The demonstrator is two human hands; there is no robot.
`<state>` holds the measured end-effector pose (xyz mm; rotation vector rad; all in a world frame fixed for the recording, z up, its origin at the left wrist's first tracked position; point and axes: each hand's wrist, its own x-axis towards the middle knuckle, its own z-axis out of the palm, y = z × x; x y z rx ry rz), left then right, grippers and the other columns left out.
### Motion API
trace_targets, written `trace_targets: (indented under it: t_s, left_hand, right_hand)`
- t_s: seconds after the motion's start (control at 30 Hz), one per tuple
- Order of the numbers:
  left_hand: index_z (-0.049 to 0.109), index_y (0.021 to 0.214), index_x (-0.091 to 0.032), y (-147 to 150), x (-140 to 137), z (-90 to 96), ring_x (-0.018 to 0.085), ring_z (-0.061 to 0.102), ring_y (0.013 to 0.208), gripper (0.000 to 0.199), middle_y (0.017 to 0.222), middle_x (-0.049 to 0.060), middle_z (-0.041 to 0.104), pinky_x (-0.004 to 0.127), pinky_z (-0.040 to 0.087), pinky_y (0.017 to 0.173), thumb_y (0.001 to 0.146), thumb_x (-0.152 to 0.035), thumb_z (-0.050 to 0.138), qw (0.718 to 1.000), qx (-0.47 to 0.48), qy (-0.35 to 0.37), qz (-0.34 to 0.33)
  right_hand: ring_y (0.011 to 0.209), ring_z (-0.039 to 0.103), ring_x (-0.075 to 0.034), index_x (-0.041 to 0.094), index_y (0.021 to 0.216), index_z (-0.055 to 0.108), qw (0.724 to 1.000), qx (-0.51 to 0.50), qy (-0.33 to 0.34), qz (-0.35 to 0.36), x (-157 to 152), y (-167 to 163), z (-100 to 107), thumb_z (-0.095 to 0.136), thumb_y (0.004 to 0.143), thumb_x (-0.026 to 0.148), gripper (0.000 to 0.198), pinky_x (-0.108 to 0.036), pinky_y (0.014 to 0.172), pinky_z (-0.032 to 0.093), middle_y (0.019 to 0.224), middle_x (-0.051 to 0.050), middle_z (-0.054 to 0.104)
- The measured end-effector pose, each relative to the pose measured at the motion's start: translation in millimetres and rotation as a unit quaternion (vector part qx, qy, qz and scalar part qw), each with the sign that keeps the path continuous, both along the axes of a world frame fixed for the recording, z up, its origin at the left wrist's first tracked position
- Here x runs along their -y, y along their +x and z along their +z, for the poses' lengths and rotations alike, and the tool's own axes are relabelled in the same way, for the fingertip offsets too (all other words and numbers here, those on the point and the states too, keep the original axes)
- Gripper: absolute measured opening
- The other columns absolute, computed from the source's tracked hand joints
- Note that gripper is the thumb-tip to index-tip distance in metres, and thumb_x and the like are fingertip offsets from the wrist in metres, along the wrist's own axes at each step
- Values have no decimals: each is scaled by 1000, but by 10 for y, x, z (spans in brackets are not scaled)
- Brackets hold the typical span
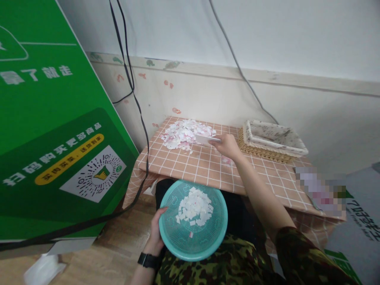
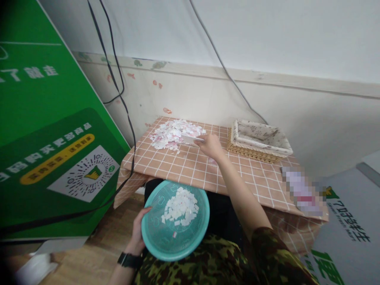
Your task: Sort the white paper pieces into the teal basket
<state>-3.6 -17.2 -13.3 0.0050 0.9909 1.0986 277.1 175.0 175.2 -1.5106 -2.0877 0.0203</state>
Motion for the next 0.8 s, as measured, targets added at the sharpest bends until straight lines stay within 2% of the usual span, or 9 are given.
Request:
trace_targets:
  t_s: [0.13,0.27,0.53,0.67,0.8]
  left_hand:
    - [68,67,-14,16,-1,38,20,63,55,11,61,4,70,33,51,59,65,-24,66,1000,-12,0,19]
    - [69,71,-13,9,-4,15,21,64,57,15,65,6,71,35,52,62,65,-26,66,1000,-14,-4,6]
    - [69,76,-11,-29,4,-93,21,64,59,18,69,8,72,35,52,63,68,-27,65,1000,4,8,-5]
    - [69,75,-11,-19,-3,-81,20,63,58,17,68,7,72,34,51,62,68,-26,65,1000,1,4,-3]
    - [69,73,-11,1,-8,-45,20,63,56,15,66,7,71,35,52,61,66,-24,66,999,-34,-6,23]
  right_hand:
    - [73,63,-20,20,88,73,1000,-21,-16,-11,-130,86,-22,59,76,32,21,-26,63,40,79,-6,71]
    - [73,63,-18,21,88,73,999,-34,-36,20,-207,112,-56,61,76,31,20,-26,64,41,80,-5,71]
    - [60,57,-15,15,77,72,994,-59,-74,56,-201,212,20,61,73,37,25,-24,57,38,62,-1,65]
    - [58,54,-14,14,78,72,990,-66,-98,72,-173,266,81,62,72,38,27,-24,55,37,61,-2,63]
    - [55,52,-13,13,79,72,994,-71,-82,30,-137,357,72,60,72,41,31,-24,52,34,57,-2,60]
